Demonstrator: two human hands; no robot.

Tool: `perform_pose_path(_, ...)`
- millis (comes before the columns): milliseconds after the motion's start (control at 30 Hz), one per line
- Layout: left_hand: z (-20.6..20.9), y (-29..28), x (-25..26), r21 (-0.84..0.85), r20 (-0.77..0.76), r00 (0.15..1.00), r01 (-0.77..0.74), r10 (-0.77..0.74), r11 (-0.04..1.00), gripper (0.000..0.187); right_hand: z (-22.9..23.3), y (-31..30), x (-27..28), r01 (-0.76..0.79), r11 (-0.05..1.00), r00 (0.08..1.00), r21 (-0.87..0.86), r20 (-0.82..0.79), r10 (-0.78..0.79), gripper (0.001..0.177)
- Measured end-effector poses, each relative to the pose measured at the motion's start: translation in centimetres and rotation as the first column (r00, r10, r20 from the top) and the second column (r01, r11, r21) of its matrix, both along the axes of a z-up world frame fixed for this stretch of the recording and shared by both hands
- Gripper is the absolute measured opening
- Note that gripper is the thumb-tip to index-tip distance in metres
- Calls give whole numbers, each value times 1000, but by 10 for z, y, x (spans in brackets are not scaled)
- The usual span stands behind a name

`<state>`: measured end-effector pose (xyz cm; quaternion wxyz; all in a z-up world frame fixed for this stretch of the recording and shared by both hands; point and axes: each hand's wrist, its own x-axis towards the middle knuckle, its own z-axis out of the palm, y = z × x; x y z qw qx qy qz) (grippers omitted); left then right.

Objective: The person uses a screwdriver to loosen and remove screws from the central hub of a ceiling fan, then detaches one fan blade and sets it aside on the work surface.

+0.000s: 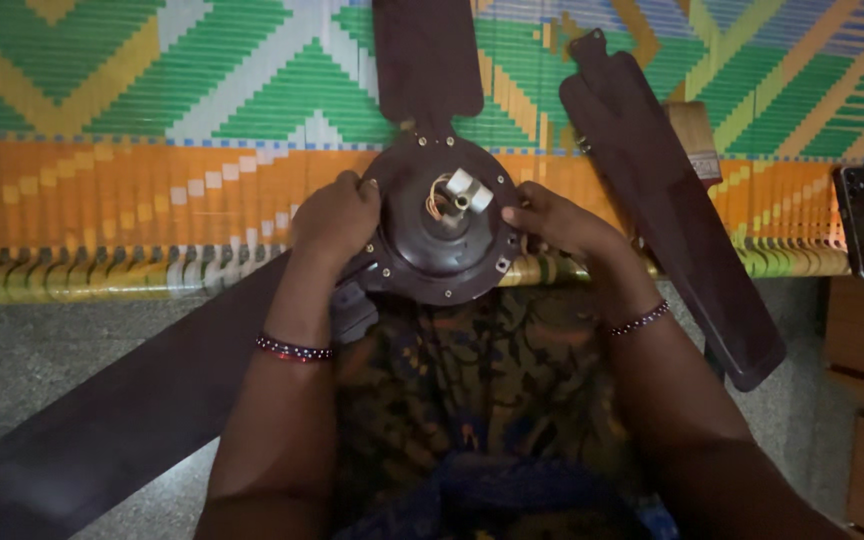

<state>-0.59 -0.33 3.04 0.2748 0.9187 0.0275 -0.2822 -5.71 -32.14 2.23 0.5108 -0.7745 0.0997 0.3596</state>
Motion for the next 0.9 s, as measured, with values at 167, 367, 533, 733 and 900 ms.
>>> perform_pose_path(167, 4, 0, 1, 11, -43, 999, 27, -26, 1000, 52, 5, -11, 0, -55, 994, 993, -97, -111, 44, 45)
perform_pose_path(367, -4, -1, 5, -15, -10, 1000, -24, 24, 1000, 51, 4, -14, 0, 7, 983, 998, -182, 56, 3, 39)
perform_pose_path(533, -13, -1, 3, -21, 161, 987, -22, 25, 1000, 47, -4, -22, 0, 127, 953, 949, -274, 312, -37, 36)
perform_pose_path(733, -22, -3, 5, -41, 236, 971, -38, 47, 998, 40, -18, -23, 9, 174, 983, 826, 60, 535, -179, 50)
perform_pose_path(900, -31, 1, 7, -349, 407, 852, -187, 328, 918, 30, -14, -16, 16, 297, 912, 816, 285, 421, -397, 54)
